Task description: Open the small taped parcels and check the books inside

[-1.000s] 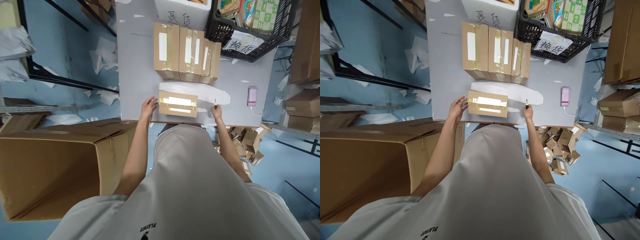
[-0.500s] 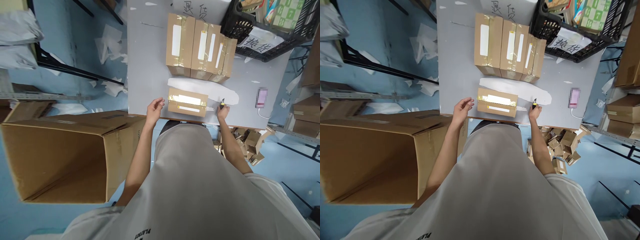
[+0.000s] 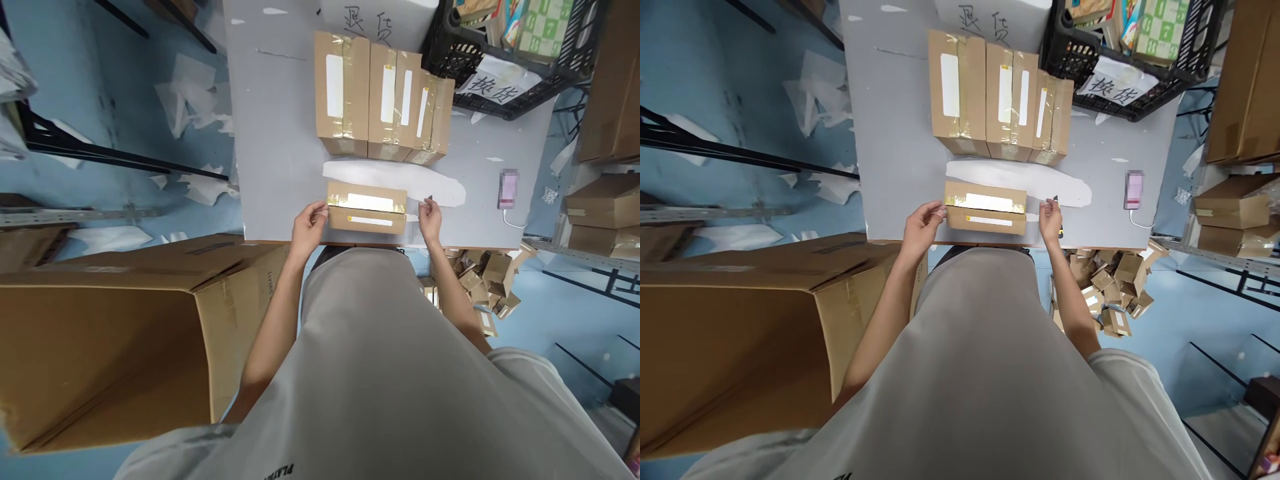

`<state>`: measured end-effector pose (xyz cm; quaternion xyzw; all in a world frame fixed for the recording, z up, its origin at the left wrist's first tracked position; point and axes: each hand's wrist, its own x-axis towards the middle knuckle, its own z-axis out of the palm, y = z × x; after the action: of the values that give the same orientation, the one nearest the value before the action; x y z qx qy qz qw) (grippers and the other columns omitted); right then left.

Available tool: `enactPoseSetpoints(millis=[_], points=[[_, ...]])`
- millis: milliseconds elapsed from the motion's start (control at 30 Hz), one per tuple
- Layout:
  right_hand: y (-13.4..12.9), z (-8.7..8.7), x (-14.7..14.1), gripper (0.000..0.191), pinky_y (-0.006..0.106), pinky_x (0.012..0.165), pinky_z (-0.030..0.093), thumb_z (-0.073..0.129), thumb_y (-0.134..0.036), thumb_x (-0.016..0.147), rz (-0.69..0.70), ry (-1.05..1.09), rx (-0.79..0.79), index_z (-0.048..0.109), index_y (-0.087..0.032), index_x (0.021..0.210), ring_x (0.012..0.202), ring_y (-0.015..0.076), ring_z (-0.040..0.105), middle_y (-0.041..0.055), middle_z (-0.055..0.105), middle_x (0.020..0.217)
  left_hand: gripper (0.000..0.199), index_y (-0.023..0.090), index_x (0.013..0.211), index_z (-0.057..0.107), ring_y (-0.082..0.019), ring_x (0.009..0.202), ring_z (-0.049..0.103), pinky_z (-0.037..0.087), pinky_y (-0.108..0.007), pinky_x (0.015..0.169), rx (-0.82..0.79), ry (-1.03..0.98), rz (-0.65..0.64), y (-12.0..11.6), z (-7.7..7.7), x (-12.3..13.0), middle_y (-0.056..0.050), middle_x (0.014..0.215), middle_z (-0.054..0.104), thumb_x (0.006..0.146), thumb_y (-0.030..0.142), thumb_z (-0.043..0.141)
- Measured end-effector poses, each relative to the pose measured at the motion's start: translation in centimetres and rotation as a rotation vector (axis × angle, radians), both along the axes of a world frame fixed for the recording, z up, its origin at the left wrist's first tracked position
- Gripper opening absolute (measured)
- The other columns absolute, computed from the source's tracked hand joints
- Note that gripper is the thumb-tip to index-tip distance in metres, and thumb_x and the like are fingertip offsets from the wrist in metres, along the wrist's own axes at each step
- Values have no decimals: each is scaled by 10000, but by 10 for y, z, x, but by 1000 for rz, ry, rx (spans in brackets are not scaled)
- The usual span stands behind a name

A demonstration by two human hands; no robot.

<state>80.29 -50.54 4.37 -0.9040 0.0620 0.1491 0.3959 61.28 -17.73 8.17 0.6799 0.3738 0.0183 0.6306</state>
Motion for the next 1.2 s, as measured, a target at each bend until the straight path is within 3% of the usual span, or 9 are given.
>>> enactPoseSetpoints(millis=[133,267,367,600,667,800,967,1067,1200], points=[[22,29,-27,600,387,892,649,656,-804,992,51,92,288,750,-226,1117,891,220,751,71,811,1039,523,164,1323,773,-305,1230,798,652,-488,1120,-97,42,59,1,0,6,-135,1223,854,934,513,786],[34,54,-28,671,414,947,668,756,-830,930,51,90,373,774,-225,1219,955,233,776,92,825,1108,525,152,1356,751,-277,1066,814,663,-478,1068,-94,49,44,4,8,7,-82,974,832,970,507,751],[40,64,-14,703,446,1048,662,828,-786,901,111,27,398,763,-236,1335,1080,255,784,109,822,1194,553,162,1412,724,-258,1018,810,651,-465,1084,-25,79,-68,3,19,-1,-58,956,822,925,417,787],[64,50,33,608,489,1103,643,689,-766,1021,203,-169,244,789,-247,1324,1158,288,771,117,840,1220,662,235,1480,705,-307,1310,752,635,-500,1142,107,104,-188,2,22,-38,-143,1429,759,853,378,864],[71,39,46,570,488,1115,632,644,-734,1060,221,-202,172,790,-245,1316,1182,293,764,128,836,1258,751,237,1515,686,-324,1332,737,649,-507,1117,85,135,-210,4,14,-49,-168,1520,708,815,397,906],[86,19,63,433,501,1143,609,638,-590,1093,243,-199,25,790,-216,1250,1139,292,754,143,813,1269,876,193,1579,628,-293,1180,779,643,-518,1124,-71,243,-266,3,-13,-61,-175,1413,759,782,385,936],[101,13,67,234,549,1224,539,646,-349,1074,327,-125,-123,792,-194,1171,1214,315,709,129,759,1229,1026,177,1690,525,-344,1279,748,606,-555,1158,90,293,-225,-8,-37,-55,-230,1557,687,778,354,959],[106,20,64,200,557,1259,500,649,-251,1046,421,-108,-166,792,-177,1165,1278,338,667,153,746,1265,1194,215,1771,429,-399,1442,677,563,-583,1227,169,249,-211,-10,-35,-50,-257,1662,592,742,365,1018],[105,42,47,261,551,1317,442,646,-203,1046,545,-126,-198,766,-159,1274,1388,364,609,194,709,1426,1209,235,1785,423,-463,1682,442,393,-649,1383,309,180,-310,-7,-8,-41,-260,1784,456,748,352,1032]])
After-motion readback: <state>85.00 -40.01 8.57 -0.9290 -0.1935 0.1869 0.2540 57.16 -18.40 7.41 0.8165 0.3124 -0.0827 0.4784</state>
